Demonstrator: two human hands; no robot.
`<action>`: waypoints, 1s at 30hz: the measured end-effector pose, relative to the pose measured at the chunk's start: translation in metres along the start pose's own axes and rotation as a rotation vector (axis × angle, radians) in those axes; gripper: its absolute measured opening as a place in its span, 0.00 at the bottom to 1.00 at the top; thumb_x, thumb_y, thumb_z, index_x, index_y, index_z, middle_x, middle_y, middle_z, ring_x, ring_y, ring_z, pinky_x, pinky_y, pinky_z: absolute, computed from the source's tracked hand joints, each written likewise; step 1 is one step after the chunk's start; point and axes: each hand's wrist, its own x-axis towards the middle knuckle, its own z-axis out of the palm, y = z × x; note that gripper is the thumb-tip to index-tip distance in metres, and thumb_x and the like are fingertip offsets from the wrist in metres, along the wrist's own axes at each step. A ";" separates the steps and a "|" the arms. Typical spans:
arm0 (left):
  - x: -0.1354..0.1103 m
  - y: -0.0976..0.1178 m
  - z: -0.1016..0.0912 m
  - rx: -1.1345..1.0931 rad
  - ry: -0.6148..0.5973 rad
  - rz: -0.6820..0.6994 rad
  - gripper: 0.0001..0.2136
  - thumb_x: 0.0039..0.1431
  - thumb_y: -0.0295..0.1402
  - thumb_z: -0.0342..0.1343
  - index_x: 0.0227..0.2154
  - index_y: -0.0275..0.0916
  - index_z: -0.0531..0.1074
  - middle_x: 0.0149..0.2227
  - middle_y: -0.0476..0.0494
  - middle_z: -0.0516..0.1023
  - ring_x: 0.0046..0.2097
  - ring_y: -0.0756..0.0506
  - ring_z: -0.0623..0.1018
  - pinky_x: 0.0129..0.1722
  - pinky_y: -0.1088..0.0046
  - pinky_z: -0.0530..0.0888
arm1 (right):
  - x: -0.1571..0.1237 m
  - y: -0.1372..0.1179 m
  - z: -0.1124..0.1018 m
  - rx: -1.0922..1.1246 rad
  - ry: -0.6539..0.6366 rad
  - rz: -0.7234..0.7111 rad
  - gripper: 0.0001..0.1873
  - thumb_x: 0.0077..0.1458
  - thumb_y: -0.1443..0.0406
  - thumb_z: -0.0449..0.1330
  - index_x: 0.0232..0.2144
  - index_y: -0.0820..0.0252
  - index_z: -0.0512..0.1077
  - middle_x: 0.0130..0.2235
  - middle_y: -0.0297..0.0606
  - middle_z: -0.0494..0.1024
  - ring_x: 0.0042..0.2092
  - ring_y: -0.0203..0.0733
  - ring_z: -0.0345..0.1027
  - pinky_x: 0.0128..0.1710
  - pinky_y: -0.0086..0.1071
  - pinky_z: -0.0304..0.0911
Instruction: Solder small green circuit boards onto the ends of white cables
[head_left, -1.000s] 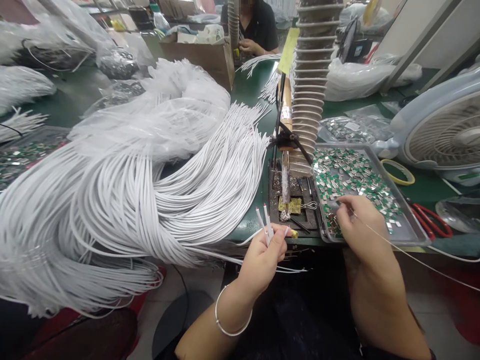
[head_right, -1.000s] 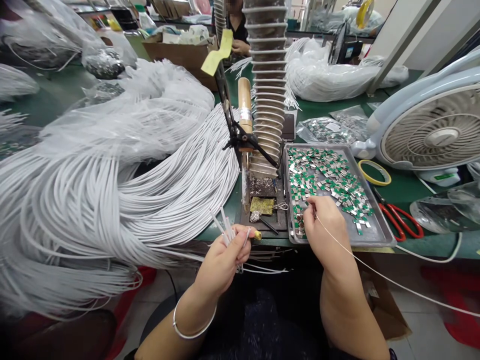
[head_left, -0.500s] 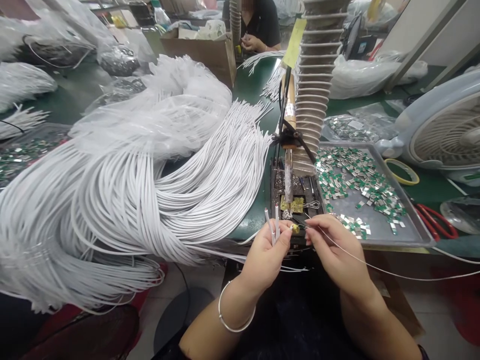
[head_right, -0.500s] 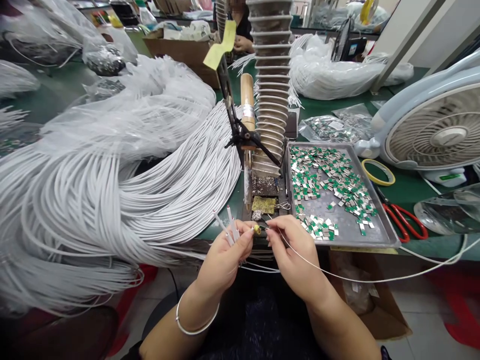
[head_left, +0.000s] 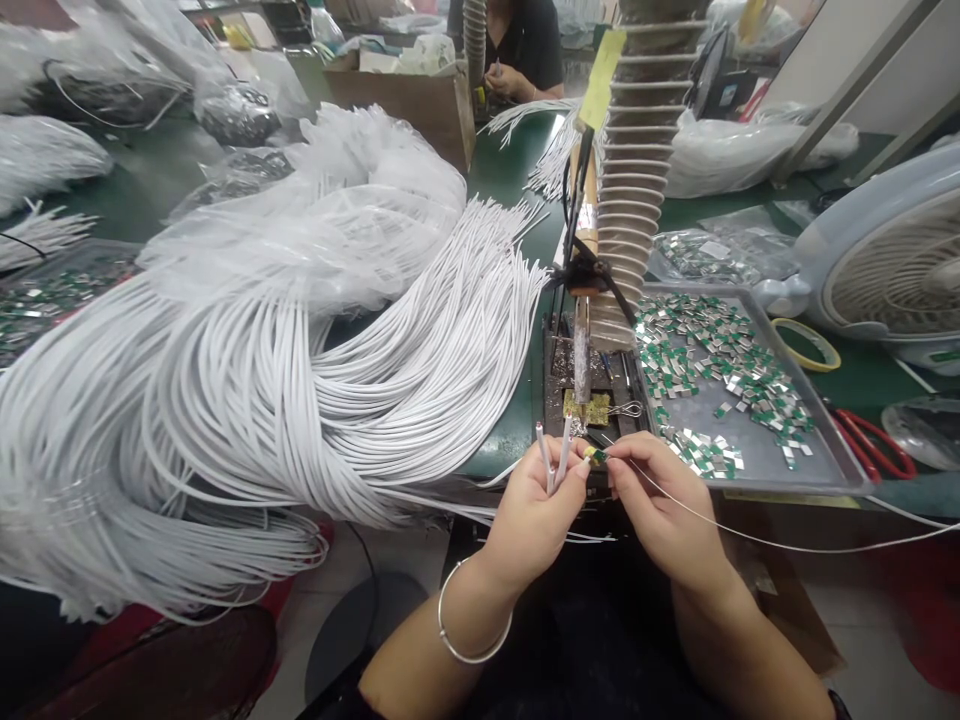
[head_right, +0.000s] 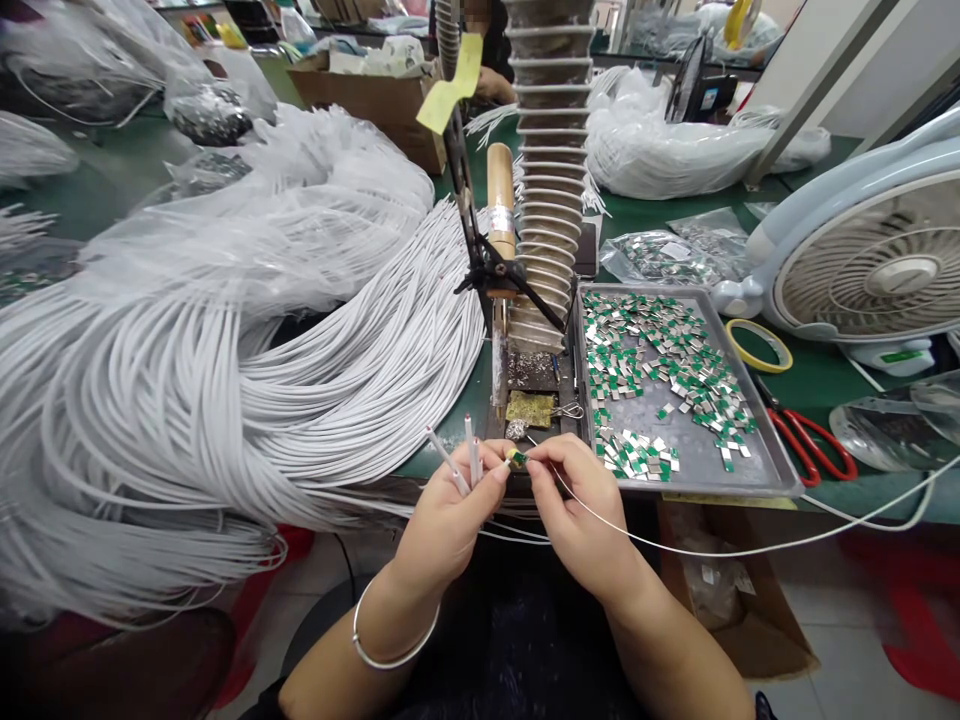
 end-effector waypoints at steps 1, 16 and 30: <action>0.000 0.000 0.000 0.004 -0.001 0.000 0.08 0.51 0.31 0.58 0.23 0.37 0.65 0.33 0.47 0.71 0.32 0.52 0.69 0.36 0.76 0.68 | 0.000 0.000 0.000 0.001 0.002 -0.002 0.04 0.57 0.68 0.53 0.31 0.57 0.68 0.28 0.34 0.69 0.28 0.34 0.65 0.27 0.28 0.63; -0.001 0.000 0.000 0.070 0.015 0.024 0.07 0.51 0.30 0.57 0.22 0.38 0.65 0.34 0.47 0.72 0.34 0.51 0.70 0.38 0.74 0.68 | 0.001 0.002 0.000 0.020 -0.005 -0.017 0.04 0.56 0.68 0.53 0.30 0.57 0.68 0.28 0.34 0.70 0.28 0.34 0.65 0.27 0.29 0.63; 0.004 -0.001 -0.002 0.142 0.122 -0.040 0.05 0.52 0.32 0.56 0.28 0.37 0.67 0.28 0.50 0.68 0.29 0.52 0.67 0.30 0.78 0.65 | -0.007 0.012 0.007 -0.129 0.148 -0.204 0.14 0.57 0.71 0.49 0.45 0.57 0.66 0.37 0.41 0.73 0.37 0.40 0.69 0.35 0.38 0.69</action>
